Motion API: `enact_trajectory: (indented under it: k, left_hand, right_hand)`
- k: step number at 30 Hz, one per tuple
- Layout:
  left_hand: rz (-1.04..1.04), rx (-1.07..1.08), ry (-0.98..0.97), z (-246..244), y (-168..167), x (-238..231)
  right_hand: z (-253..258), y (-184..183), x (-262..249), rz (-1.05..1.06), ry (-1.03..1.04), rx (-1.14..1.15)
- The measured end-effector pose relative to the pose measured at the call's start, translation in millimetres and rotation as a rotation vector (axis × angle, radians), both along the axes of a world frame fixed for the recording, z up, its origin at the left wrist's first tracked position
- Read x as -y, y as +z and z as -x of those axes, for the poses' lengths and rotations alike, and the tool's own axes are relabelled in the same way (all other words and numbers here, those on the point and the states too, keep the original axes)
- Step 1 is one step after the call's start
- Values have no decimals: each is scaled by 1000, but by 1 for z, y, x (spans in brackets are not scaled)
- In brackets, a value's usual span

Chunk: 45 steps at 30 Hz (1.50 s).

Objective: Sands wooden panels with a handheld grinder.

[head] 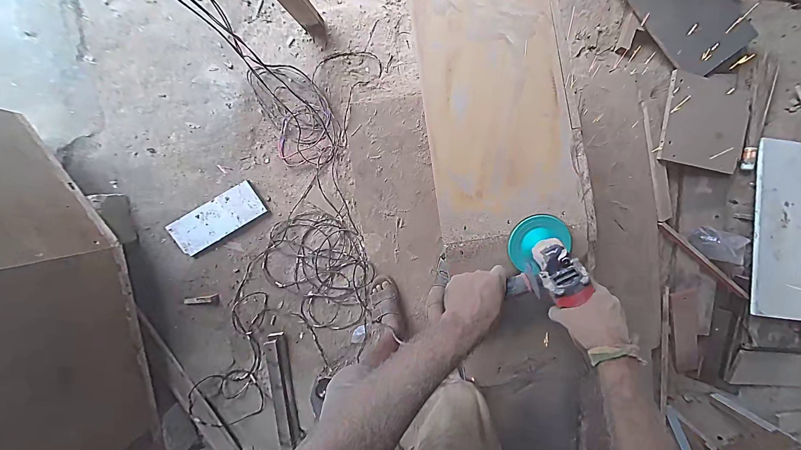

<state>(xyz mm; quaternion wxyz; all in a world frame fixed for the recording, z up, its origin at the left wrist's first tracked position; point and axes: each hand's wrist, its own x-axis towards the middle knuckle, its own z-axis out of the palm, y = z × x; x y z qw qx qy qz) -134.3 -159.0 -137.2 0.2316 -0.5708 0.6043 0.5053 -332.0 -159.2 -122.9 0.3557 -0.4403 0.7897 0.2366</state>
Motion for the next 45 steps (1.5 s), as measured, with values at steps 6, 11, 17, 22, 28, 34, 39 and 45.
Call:
enact_trajectory:
  k: [6,11,17,22,28,34,39,45]
  left_hand:
    - [256,-134,-36,26,-3,23]
    - [41,77,35,-26,-1,-16]
    - [4,286,213,-83,-11,-72]
    - [33,320,261,-72,-22,-93]
    - [-56,267,10,-14,-2,-21]
    - [10,125,-138,44,10,33]
    - [145,27,-167,77,13,53]
    - [66,163,-51,-5,5,7]
  right_hand:
    - [29,-6,6,90,-268,-52]
    - [-32,4,5,-69,54,4]
    - [-107,16,14,-213,367,154]
    - [-101,15,14,-233,427,213]
    - [-32,17,23,-219,167,72]
    - [32,8,19,-52,-124,-11]
    - [64,-2,15,3,-319,-82]
    - [-20,16,22,-111,8,10]
